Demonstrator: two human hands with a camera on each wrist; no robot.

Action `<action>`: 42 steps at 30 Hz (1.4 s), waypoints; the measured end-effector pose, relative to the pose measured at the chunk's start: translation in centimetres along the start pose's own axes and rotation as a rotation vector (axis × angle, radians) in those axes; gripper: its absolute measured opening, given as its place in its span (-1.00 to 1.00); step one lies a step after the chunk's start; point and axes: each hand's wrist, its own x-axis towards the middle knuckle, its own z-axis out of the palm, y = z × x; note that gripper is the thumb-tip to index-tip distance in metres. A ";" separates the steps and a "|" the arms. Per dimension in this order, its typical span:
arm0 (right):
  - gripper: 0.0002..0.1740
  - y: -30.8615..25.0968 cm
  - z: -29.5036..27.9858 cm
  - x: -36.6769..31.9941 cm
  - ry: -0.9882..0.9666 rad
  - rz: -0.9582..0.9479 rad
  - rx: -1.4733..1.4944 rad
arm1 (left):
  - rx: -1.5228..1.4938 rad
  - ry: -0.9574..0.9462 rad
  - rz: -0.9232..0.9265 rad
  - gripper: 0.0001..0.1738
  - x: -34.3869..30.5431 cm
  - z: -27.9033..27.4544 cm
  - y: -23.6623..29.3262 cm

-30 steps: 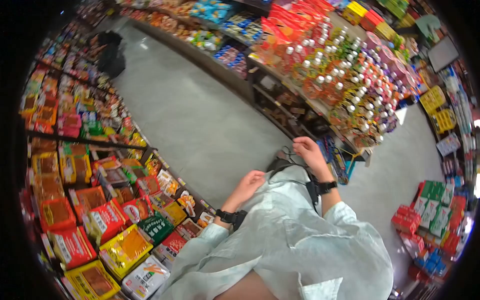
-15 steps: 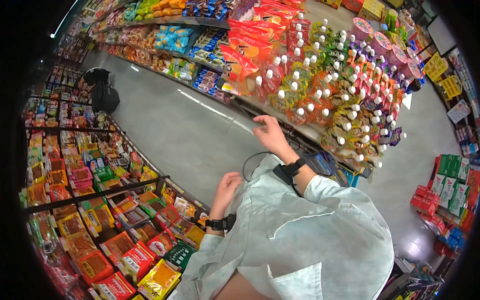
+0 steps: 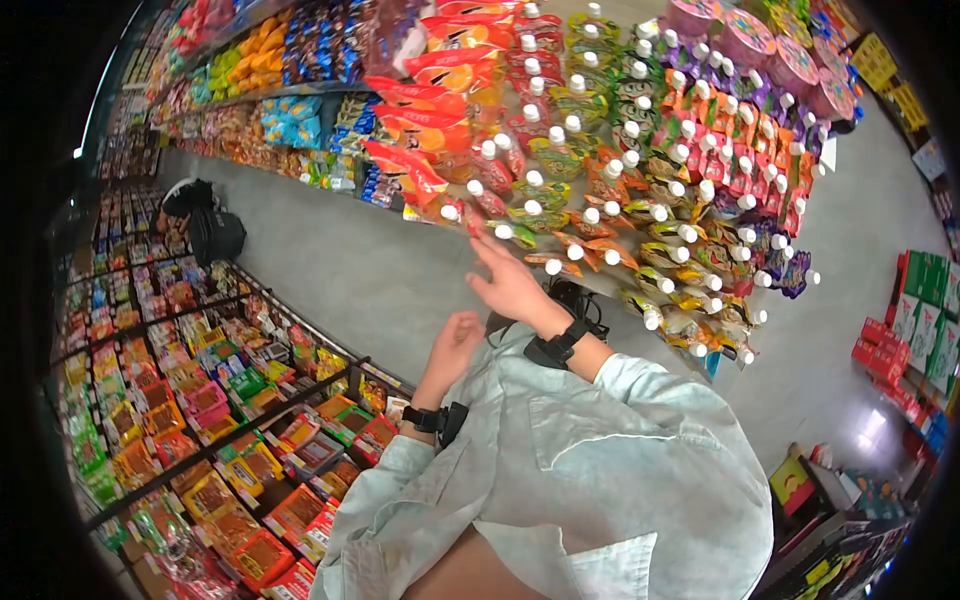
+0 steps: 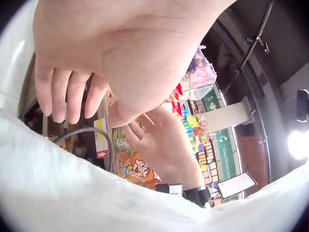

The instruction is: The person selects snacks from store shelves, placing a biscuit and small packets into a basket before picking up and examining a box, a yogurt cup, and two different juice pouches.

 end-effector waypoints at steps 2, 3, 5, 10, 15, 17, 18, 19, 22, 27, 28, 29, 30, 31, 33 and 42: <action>-0.24 -0.6 -0.6 -0.3 -0.018 -0.006 0.064 | 0.057 0.016 0.004 -0.42 0.9 0.5 1.2; -0.26 -0.7 -0.9 -0.5 -0.013 -0.057 0.050 | 0.080 0.043 0.018 -0.35 1.2 0.8 1.6; -0.28 -0.9 -1.7 -1.0 -0.011 -0.161 0.017 | 0.074 0.139 0.064 -0.18 1.7 1.2 2.5; -0.43 -3.4 -4.4 -3.5 -0.148 -0.096 0.378 | 0.046 0.239 0.357 0.18 3.4 0.1 6.0; -0.45 -5.3 -5.9 -5.2 -0.105 -0.184 0.742 | -0.125 0.031 0.423 0.26 4.6 0.9 8.8; -0.45 -5.2 -6.2 -5.1 -0.032 -0.226 0.731 | -0.115 0.034 0.454 0.25 4.4 1.6 10.7; -0.44 -5.2 -6.3 -5.1 0.000 -0.244 0.721 | -0.086 0.041 0.486 0.24 4.4 1.7 11.5; -0.44 -5.4 -6.5 -5.1 -0.003 -0.251 0.693 | -0.062 0.051 0.521 0.24 4.6 1.8 12.0; -0.43 -6.3 -6.5 -5.0 -0.029 -0.236 0.649 | 0.052 0.107 0.618 0.09 3.4 0.9 12.6; -0.50 -7.7 -5.2 -3.7 -0.032 -0.135 0.810 | 0.183 0.156 0.698 -0.20 3.5 -1.4 12.3; -0.58 -8.0 -4.4 -3.3 0.030 -0.143 0.829 | 0.134 0.127 0.684 -0.24 3.8 -1.8 12.1; -0.58 -7.9 -4.0 -2.8 0.060 -0.145 0.684 | 0.084 0.098 0.669 -0.28 4.3 -2.1 12.0; -0.58 -7.4 -3.8 -2.5 0.091 -0.147 0.539 | 0.034 0.066 0.656 -0.32 4.9 -2.5 11.9; -0.58 -7.3 -3.7 -2.1 0.123 -0.151 0.390 | 0.033 0.049 0.634 -0.35 5.8 -3.2 11.5; -0.59 -7.9 -3.4 -1.7 0.126 -0.121 0.258 | 0.028 0.006 0.594 -0.43 8.0 -4.8 10.2; -0.47 -8.7 3.4 1.0 0.202 0.105 -0.271 | 0.244 -0.228 0.550 -0.70 15.5 -11.1 8.1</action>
